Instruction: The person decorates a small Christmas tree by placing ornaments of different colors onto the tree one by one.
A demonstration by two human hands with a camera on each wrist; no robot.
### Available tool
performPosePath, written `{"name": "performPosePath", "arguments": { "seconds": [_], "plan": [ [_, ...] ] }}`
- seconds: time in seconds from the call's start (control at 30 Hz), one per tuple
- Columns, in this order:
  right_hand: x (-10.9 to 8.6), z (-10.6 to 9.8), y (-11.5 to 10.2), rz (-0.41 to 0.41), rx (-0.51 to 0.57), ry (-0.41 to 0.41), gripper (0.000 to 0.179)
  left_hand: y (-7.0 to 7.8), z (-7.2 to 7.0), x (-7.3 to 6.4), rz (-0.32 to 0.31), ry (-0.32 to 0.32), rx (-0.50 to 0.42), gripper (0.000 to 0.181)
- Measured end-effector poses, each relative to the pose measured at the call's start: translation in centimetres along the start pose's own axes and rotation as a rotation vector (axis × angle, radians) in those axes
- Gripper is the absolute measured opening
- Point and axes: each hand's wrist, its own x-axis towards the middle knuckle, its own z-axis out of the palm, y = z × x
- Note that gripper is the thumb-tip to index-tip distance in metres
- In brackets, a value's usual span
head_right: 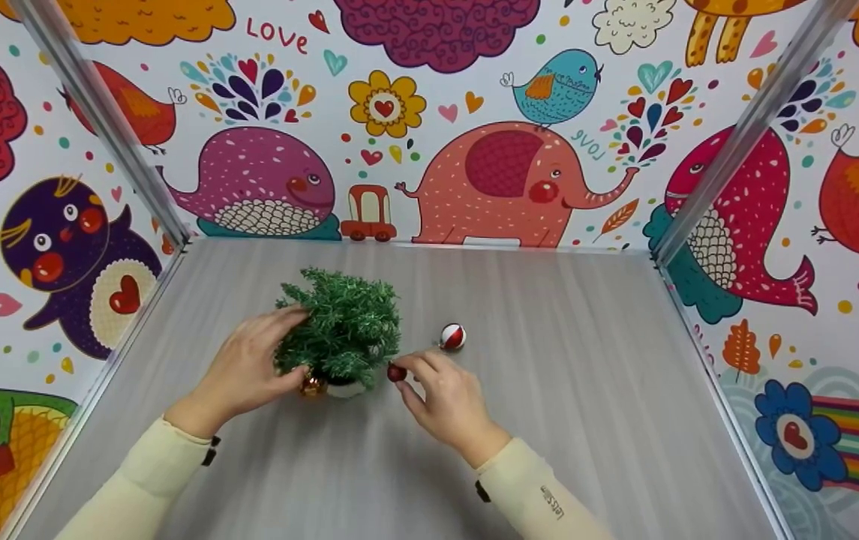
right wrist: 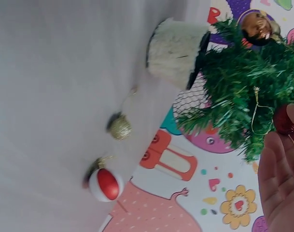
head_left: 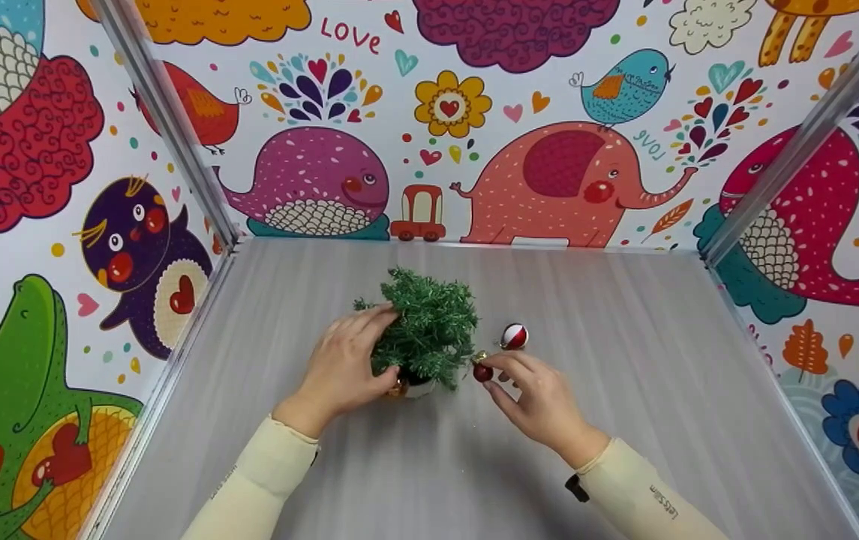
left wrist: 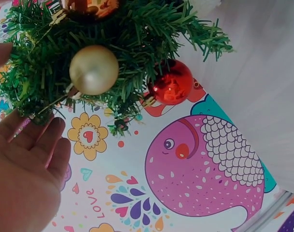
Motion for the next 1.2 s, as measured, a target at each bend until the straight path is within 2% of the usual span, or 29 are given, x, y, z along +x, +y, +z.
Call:
{"name": "performPosePath", "arguments": {
  "seconds": [0.47, 0.77, 0.97, 1.2],
  "plan": [
    [1.4, 0.2, -2.1, -0.072, 0.059, 0.022, 0.035, 0.2, -0.1, -0.1, 0.017, 0.010, 0.030, 0.066],
    [1.7, 0.5, -2.6, -0.096, 0.097, 0.041, 0.033, 0.3, 0.1, -0.3, 0.083, 0.085, 0.091, 0.065],
    [1.8, 0.5, -2.8, -0.088, 0.123, 0.036, 0.035, 0.3, 0.3, -0.2, 0.138, 0.135, 0.092, 0.063],
    [2.1, 0.6, -3.0, -0.094, 0.163, 0.034, 0.035, 0.3, 0.4, -0.1, 0.164, 0.164, 0.089, 0.061]
  ]
}}
